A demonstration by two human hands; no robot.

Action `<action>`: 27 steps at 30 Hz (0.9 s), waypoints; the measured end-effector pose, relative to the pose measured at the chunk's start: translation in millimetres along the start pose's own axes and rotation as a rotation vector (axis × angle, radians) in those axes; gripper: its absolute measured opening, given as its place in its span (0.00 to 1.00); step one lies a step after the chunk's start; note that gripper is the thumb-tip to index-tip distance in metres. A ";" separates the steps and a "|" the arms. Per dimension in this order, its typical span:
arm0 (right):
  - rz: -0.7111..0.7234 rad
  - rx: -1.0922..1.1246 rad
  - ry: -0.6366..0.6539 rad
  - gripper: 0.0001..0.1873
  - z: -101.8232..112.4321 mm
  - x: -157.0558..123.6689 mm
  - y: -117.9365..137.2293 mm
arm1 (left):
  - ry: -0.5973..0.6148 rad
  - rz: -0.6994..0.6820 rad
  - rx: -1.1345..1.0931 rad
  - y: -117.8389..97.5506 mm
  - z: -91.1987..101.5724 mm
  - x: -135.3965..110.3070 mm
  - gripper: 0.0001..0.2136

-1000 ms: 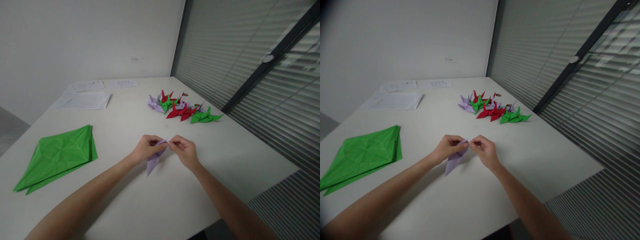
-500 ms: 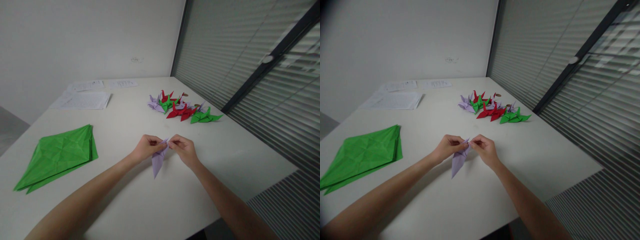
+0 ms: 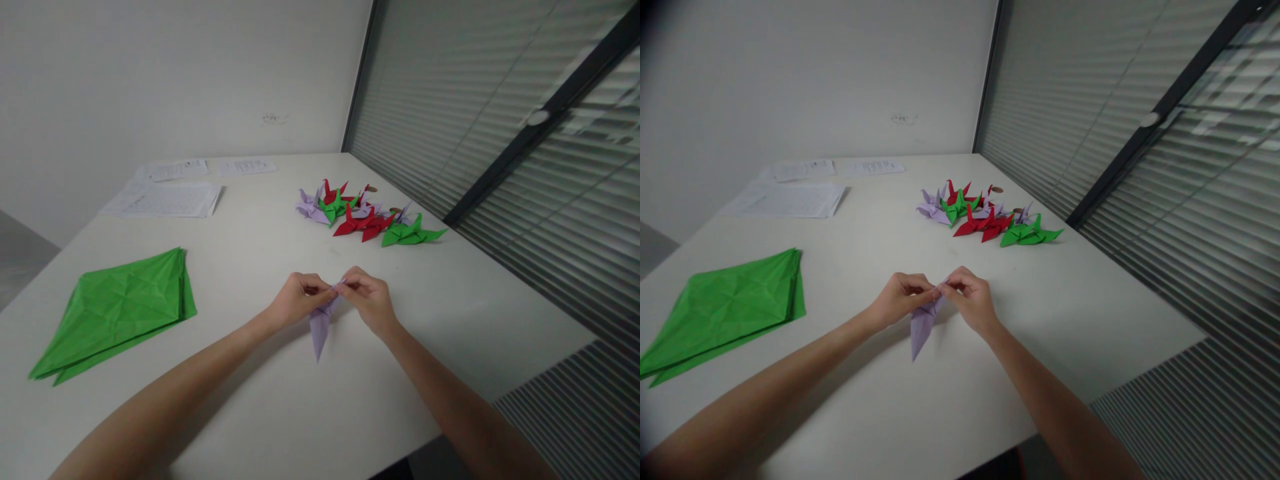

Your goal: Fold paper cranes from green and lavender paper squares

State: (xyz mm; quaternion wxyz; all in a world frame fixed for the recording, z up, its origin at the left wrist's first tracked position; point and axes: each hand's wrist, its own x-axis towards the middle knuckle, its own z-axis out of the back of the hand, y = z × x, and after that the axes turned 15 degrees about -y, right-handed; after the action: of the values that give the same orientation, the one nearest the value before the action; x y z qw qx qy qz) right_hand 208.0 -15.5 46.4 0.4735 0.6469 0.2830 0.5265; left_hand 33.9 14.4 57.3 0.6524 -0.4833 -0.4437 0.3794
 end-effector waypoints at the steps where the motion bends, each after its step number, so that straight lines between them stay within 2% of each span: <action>1: -0.002 0.004 -0.006 0.13 -0.3 -0.3 0.0 | 0.003 0.001 0.000 0.0 -0.1 0.0 0.15; 8: -0.034 0.086 0.009 0.09 0.2 -2.5 0.3 | 0.044 0.056 0.011 -0.6 0.0 0.1 0.14; 16: -0.007 0.021 0.064 0.12 4.9 1.7 4.4 | 0.080 0.093 0.004 -2.3 3.5 0.9 0.15; 22: 0.081 -0.041 -0.036 0.10 6.7 2.1 5.8 | 0.062 0.084 0.028 -0.7 4.8 2.9 0.16; 27: 0.055 -0.047 -0.056 0.11 6.0 1.3 6.4 | 0.061 0.124 0.014 -0.1 5.1 3.8 0.17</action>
State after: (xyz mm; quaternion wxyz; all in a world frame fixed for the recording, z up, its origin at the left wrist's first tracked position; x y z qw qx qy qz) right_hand 213.2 -18.7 52.8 0.4819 0.6576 0.2391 0.5274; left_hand 30.3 19.3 58.9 0.6441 -0.5169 -0.3901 0.4072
